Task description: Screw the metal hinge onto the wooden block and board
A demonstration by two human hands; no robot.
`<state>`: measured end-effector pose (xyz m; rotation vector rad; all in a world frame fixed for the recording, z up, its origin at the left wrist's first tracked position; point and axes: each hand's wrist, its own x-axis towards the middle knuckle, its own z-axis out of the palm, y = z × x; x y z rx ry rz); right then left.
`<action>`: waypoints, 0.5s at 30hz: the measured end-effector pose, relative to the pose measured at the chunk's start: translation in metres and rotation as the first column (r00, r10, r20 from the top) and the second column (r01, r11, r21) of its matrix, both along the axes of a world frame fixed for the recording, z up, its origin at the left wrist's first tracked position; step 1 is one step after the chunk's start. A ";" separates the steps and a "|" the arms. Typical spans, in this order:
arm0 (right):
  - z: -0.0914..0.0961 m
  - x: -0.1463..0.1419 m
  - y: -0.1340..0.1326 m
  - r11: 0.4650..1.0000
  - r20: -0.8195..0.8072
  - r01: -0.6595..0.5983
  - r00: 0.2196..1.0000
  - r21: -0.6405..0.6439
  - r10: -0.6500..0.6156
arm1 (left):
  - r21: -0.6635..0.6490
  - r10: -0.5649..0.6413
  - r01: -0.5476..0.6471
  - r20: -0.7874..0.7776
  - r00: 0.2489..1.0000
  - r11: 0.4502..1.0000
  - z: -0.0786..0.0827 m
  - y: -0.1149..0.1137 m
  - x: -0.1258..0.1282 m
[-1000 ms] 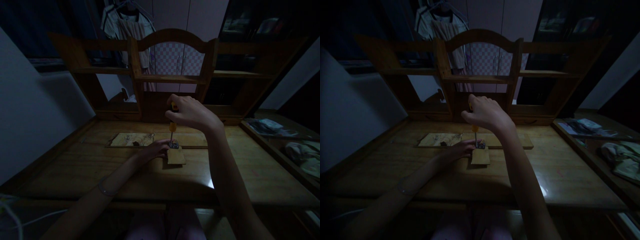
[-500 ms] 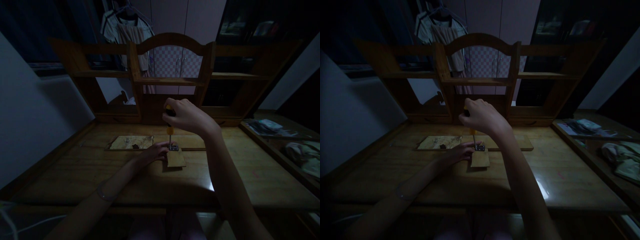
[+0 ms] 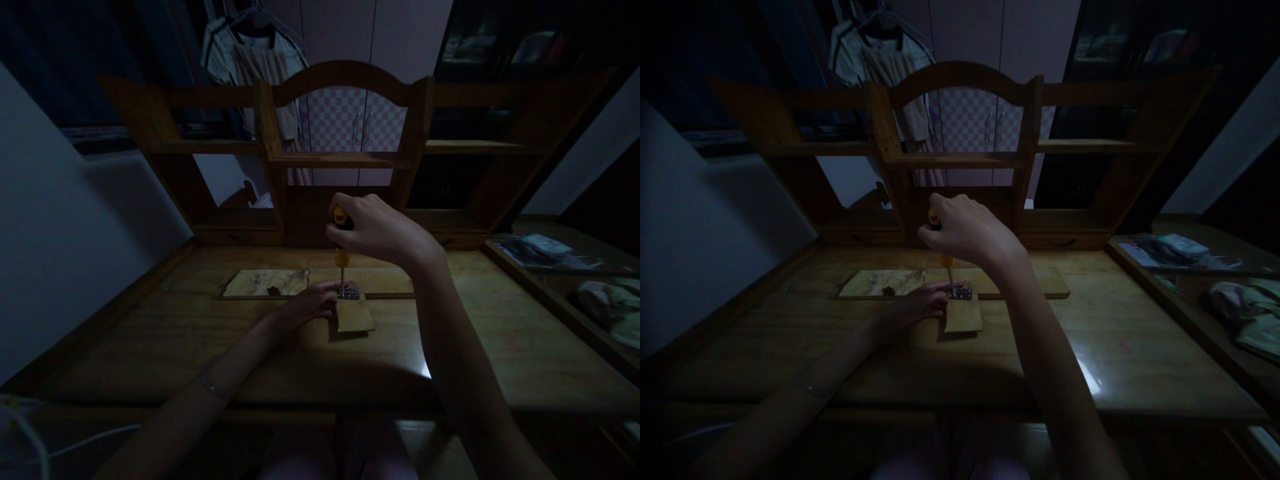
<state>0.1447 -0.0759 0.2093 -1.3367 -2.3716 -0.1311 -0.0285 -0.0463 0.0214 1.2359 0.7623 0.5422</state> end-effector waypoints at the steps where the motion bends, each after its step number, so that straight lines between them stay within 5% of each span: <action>1: 0.000 0.000 0.000 1.000 0.013 0.018 1.000 -0.004 -0.018 | -0.016 0.001 -0.001 -0.006 1.000 1.000 0.000 0.000 0.000; 15: -0.003 0.001 0.003 0.997 -0.056 -0.072 0.996 -0.015 0.071 | -0.001 0.022 -0.022 -0.026 0.999 1.000 0.000 0.002 0.001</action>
